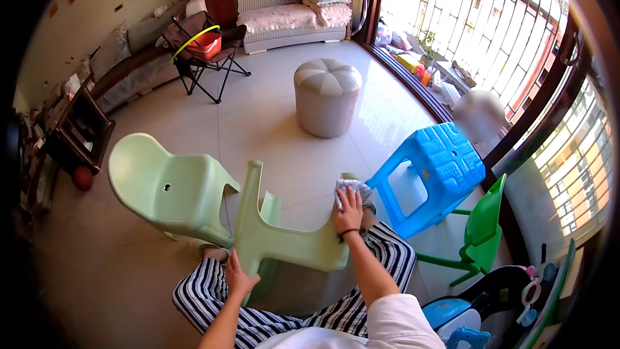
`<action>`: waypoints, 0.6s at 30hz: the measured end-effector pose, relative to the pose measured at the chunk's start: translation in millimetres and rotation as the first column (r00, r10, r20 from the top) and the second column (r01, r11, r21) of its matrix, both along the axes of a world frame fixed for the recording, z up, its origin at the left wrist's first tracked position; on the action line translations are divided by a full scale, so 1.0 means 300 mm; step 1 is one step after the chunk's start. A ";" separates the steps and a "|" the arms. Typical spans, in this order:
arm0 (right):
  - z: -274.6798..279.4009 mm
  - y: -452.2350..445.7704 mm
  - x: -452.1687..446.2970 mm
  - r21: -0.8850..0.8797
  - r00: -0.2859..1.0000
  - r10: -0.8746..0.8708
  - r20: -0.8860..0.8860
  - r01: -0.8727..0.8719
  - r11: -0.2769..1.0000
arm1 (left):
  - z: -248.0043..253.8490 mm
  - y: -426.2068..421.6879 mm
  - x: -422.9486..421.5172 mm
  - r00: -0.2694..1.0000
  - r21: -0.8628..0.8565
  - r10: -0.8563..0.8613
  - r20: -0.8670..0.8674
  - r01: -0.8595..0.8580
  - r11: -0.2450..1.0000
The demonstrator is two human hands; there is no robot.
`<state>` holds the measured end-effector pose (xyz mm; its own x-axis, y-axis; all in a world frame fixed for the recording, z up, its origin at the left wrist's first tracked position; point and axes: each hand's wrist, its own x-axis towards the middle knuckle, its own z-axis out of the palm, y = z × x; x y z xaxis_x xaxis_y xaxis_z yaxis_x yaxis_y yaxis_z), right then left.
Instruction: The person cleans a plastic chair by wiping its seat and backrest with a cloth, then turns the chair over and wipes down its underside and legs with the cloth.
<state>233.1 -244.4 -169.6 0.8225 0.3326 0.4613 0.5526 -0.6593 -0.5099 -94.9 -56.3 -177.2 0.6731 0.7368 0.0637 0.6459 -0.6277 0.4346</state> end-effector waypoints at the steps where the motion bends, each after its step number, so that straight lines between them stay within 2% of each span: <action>1: -0.029 0.006 0.070 0.061 1.000 0.005 -0.012 -0.004 0.998 | 0.002 -0.001 0.001 1.000 0.002 0.003 0.001 -0.003 1.000; 2: -0.048 0.005 0.117 0.100 0.996 -0.008 -0.091 0.018 0.995 | 0.005 -0.001 0.002 1.000 -0.004 0.008 -0.004 -0.008 1.000; 4: -0.059 -0.003 0.143 0.288 0.976 0.074 -0.203 -0.012 0.957 | 0.013 -0.001 0.005 1.000 -0.011 0.013 -0.011 -0.013 1.000; 5: -0.075 -0.010 0.130 0.287 0.976 0.073 -0.203 -0.011 0.958 | 0.016 -0.002 0.006 1.000 -0.012 0.016 -0.023 -0.017 1.000; 7: -0.115 -0.046 0.044 0.499 0.955 0.128 -0.269 0.025 0.866 | 0.021 -0.006 0.010 0.999 -0.018 0.016 -0.037 -0.017 1.000; 12: -0.165 -0.179 -0.421 0.490 0.884 0.074 -0.462 0.185 0.852 | 0.014 -0.005 0.010 0.999 -0.010 0.023 -0.037 -0.023 1.000; 14: -0.152 -0.214 -0.569 0.501 0.782 0.104 -0.615 0.285 0.817 | 0.022 -0.010 0.009 0.999 -0.021 0.019 -0.041 -0.020 1.000; 16: -0.175 -0.224 -0.607 0.460 0.773 0.060 -0.631 0.310 0.832 | 0.024 -0.010 0.010 0.999 -0.029 0.018 -0.043 -0.020 0.999; 18: -0.240 -0.200 -0.513 0.567 0.830 0.097 -0.550 0.286 0.772 | 0.023 -0.009 0.007 1.000 -0.038 0.016 -0.027 -0.017 0.999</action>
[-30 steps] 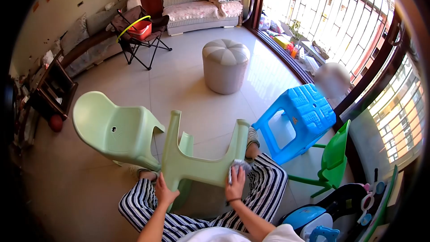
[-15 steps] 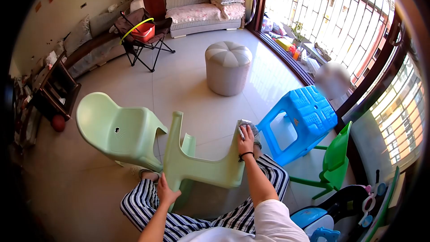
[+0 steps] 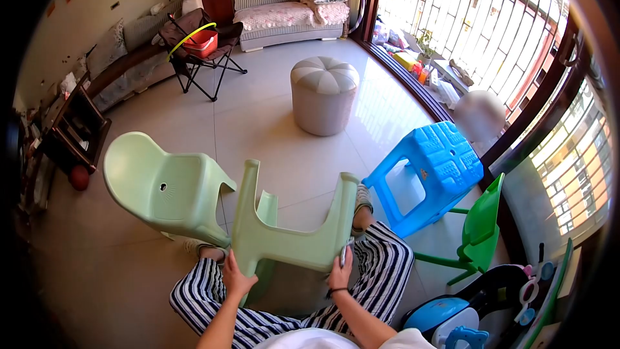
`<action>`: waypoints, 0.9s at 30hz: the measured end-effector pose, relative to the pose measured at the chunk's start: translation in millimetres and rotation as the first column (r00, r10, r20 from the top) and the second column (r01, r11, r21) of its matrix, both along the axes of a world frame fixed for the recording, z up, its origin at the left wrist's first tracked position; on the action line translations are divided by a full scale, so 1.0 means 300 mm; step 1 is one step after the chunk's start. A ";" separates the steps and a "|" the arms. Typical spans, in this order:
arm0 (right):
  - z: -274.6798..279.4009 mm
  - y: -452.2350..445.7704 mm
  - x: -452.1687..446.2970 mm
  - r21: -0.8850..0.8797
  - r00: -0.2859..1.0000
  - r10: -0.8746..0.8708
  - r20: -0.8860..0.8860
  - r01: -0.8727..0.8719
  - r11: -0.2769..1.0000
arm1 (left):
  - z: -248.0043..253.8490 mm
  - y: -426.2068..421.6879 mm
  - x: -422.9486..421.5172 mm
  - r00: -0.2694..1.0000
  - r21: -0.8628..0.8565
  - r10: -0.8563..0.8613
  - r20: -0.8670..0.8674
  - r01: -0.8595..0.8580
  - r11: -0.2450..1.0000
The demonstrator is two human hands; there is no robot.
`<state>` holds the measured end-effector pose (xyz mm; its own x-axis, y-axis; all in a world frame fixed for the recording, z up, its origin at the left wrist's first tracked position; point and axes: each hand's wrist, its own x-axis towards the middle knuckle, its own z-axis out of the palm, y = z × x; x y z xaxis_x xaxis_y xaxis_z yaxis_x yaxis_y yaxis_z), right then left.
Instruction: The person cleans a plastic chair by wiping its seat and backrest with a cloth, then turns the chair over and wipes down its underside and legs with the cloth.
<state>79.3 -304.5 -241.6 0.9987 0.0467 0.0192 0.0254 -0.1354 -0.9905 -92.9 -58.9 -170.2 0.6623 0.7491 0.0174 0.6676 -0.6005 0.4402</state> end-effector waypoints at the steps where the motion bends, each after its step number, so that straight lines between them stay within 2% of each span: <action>1: 0.010 0.019 0.075 -0.061 0.999 -0.011 0.042 0.013 0.998 | -0.002 0.001 -0.003 1.000 0.001 0.002 0.000 -0.002 1.000; 4: 0.049 0.104 0.382 -0.213 0.990 -0.019 0.141 0.049 0.976 | -0.011 0.007 -0.003 1.000 -0.002 -0.001 0.015 0.001 1.000; 6: 0.111 0.166 0.541 -0.340 0.998 -0.020 0.055 0.037 0.940 | -0.018 0.008 -0.003 1.000 0.006 0.003 -0.004 -0.003 1.000; 8: 0.172 0.207 0.638 -0.348 0.999 0.015 0.049 0.003 0.937 | -0.016 0.008 -0.003 1.000 0.003 0.012 -0.020 -0.012 1.000; 9: 0.171 0.214 0.636 -0.346 0.999 0.017 0.047 0.001 0.938 | -0.013 0.008 -0.003 0.999 -0.003 0.016 -0.034 -0.016 1.000; 11: 0.167 0.223 0.632 -0.428 0.981 0.051 0.190 0.036 0.903 | -0.009 0.010 -0.001 1.000 0.000 0.015 -0.025 -0.015 1.000; 12: 0.177 0.216 0.590 -0.429 0.981 0.050 0.189 0.037 0.903 | -0.009 0.010 0.001 1.000 0.000 0.012 -0.013 -0.012 1.000; 14: 0.198 0.171 0.413 -0.581 0.887 0.176 0.427 0.120 0.805 | -0.011 0.009 0.004 1.000 0.007 0.012 -0.012 -0.012 1.000; 20: 0.231 -0.002 -0.083 -0.662 0.909 0.331 0.253 -0.086 0.744 | -0.005 0.002 0.002 1.000 0.013 -0.003 0.007 0.003 1.000; 22: 0.262 -0.017 -0.152 -0.713 0.854 0.457 0.249 -0.157 0.683 | -0.009 0.003 -0.001 1.000 0.010 -0.006 0.015 0.006 1.000; 24: 0.262 0.011 -0.114 -0.724 0.839 0.463 0.287 -0.127 0.678 | -0.012 0.005 -0.002 1.000 0.008 -0.007 0.026 0.007 1.000; 26: 0.281 0.069 0.022 -0.796 0.805 0.463 0.370 0.017 0.605 | -0.014 0.002 -0.006 1.000 0.008 -0.005 0.018 0.005 1.000; 27: 0.283 0.101 0.114 -0.779 0.793 0.453 0.408 0.044 0.625 | -0.014 0.002 -0.008 1.000 0.008 -0.005 0.010 0.005 1.000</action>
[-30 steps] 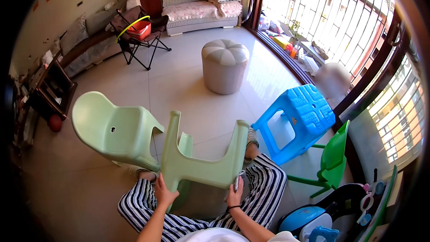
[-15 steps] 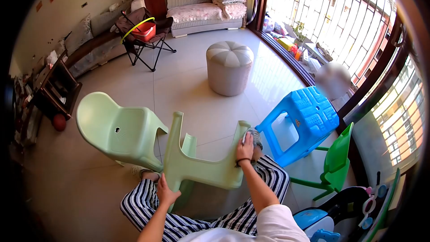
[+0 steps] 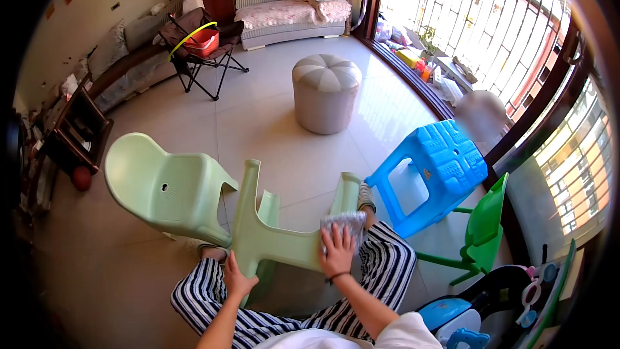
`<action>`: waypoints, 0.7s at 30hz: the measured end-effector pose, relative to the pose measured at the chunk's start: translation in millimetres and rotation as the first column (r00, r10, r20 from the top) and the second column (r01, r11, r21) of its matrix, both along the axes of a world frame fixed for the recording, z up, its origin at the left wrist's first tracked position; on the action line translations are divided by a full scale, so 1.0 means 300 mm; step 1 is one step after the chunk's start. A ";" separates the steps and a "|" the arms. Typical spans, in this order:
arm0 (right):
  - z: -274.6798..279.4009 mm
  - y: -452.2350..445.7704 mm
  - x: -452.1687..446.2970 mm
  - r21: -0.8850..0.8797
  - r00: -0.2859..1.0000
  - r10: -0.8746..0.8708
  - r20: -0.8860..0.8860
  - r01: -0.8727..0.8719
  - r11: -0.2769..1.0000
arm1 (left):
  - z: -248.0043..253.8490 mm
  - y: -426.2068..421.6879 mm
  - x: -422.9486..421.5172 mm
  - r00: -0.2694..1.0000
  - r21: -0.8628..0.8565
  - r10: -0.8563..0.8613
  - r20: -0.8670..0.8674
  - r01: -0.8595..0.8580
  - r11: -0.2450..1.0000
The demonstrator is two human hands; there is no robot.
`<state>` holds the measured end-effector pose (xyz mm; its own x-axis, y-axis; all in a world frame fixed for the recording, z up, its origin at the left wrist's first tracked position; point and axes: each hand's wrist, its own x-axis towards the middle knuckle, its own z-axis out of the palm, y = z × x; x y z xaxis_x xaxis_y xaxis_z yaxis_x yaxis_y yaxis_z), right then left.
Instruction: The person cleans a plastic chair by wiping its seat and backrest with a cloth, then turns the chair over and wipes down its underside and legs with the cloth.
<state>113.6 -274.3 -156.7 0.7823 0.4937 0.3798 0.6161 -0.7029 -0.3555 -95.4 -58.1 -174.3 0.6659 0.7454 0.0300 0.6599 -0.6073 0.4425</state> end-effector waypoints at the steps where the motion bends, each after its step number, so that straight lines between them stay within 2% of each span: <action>1: 0.000 0.031 0.103 0.026 0.999 -0.002 0.032 0.002 1.000 | -0.001 0.003 -0.001 1.000 0.005 0.002 -0.002 -0.002 1.000; 6: -0.003 0.120 0.447 0.221 0.998 -0.038 0.058 0.024 0.975 | 0.007 0.003 0.006 1.000 -0.007 0.010 -0.020 -0.010 1.000; 9: -0.022 0.110 0.432 0.264 0.999 -0.048 0.015 0.043 0.963 | 0.007 0.001 0.009 1.000 -0.002 0.017 -0.021 -0.017 1.000; 12: -0.068 0.054 0.268 0.394 0.982 -0.105 -0.160 0.161 0.905 | 0.004 -0.001 0.007 1.000 0.011 0.013 0.002 -0.014 1.000; 17: -0.054 -0.083 -0.205 0.224 0.960 -0.080 -0.269 0.144 0.964 | 0.008 -0.004 0.009 1.000 0.005 0.011 0.004 -0.011 1.000; 19: -0.035 -0.105 -0.283 0.152 0.956 -0.020 -0.292 0.067 0.986 | 0.004 -0.001 0.006 1.000 0.015 0.009 -0.004 -0.009 1.000; 21: -0.039 -0.078 -0.237 0.115 0.974 -0.044 -0.224 0.071 0.991 | 0.001 0.003 0.005 1.000 -0.010 0.008 0.023 -0.008 1.000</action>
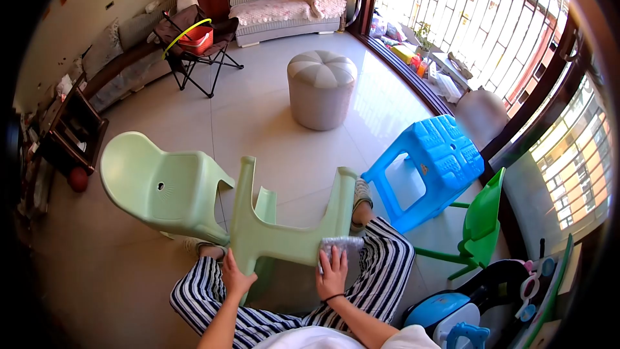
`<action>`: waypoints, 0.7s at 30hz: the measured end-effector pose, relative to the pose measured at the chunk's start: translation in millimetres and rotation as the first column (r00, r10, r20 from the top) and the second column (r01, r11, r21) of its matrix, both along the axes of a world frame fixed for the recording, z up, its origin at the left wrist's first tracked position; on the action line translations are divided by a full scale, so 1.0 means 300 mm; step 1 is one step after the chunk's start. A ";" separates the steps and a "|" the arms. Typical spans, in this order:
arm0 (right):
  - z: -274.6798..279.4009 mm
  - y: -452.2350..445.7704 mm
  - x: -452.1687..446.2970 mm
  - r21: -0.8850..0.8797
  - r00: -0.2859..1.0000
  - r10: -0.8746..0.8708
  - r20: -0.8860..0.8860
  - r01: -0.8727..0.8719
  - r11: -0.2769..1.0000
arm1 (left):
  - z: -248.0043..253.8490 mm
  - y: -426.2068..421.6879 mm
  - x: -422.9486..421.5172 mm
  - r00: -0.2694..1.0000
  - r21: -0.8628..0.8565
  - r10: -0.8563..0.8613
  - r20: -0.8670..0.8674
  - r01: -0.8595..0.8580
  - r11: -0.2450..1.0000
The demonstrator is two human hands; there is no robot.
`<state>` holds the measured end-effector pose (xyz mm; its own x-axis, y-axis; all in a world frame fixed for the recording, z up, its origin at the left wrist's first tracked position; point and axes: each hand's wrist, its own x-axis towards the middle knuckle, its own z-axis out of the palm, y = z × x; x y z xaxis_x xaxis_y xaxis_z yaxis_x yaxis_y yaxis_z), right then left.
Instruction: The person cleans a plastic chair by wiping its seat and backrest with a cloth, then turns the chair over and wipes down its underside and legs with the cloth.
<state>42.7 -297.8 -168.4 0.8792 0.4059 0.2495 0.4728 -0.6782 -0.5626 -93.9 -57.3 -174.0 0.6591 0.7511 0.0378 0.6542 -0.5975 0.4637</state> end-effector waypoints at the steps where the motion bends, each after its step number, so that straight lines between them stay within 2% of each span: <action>1: 0.001 0.023 0.059 -0.032 0.997 0.004 0.083 -0.002 0.999 | 0.000 0.000 -0.001 1.000 0.001 0.001 0.000 -0.001 1.000; 4: 0.013 0.110 0.340 -0.058 0.959 0.006 0.283 0.011 0.998 | 0.005 0.002 0.002 1.000 0.018 -0.007 0.011 0.007 1.000; 6: 0.008 0.160 0.542 -0.016 0.953 0.014 0.304 -0.010 1.000 | 0.004 0.001 0.000 1.000 -0.011 0.002 -0.005 -0.002 1.000; 8: -0.006 0.189 0.705 0.033 0.953 0.032 0.301 -0.044 0.998 | -0.001 -0.001 -0.001 1.000 0.006 0.003 -0.005 -0.003 1.000; 11: 0.012 0.195 0.773 0.105 0.990 0.002 0.144 -0.018 0.994 | 0.007 0.001 0.005 1.000 0.014 0.007 -0.010 -0.006 1.000; 12: 0.011 0.193 0.755 0.104 0.990 0.001 0.144 -0.016 0.994 | 0.010 0.001 0.007 1.000 0.003 0.010 -0.017 -0.010 1.000; 15: -0.036 0.154 0.612 0.269 0.992 -0.116 0.057 0.097 0.958 | 0.027 -0.006 0.011 1.000 -0.020 0.015 -0.022 -0.015 1.000; 17: -0.036 0.102 0.418 0.288 0.990 -0.141 -0.018 0.140 0.947 | 0.023 -0.005 0.010 1.000 -0.020 0.015 -0.023 -0.016 1.000; 21: -0.036 -0.005 0.048 0.212 0.991 -0.106 -0.077 0.120 0.970 | 0.020 -0.008 0.007 1.000 0.001 0.005 -0.016 -0.005 1.000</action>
<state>57.0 -299.4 -179.3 0.9335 0.2454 0.2616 0.3577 -0.5844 -0.7284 -91.8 -59.5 -168.0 0.6559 0.7543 0.0286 0.6643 -0.5948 0.4526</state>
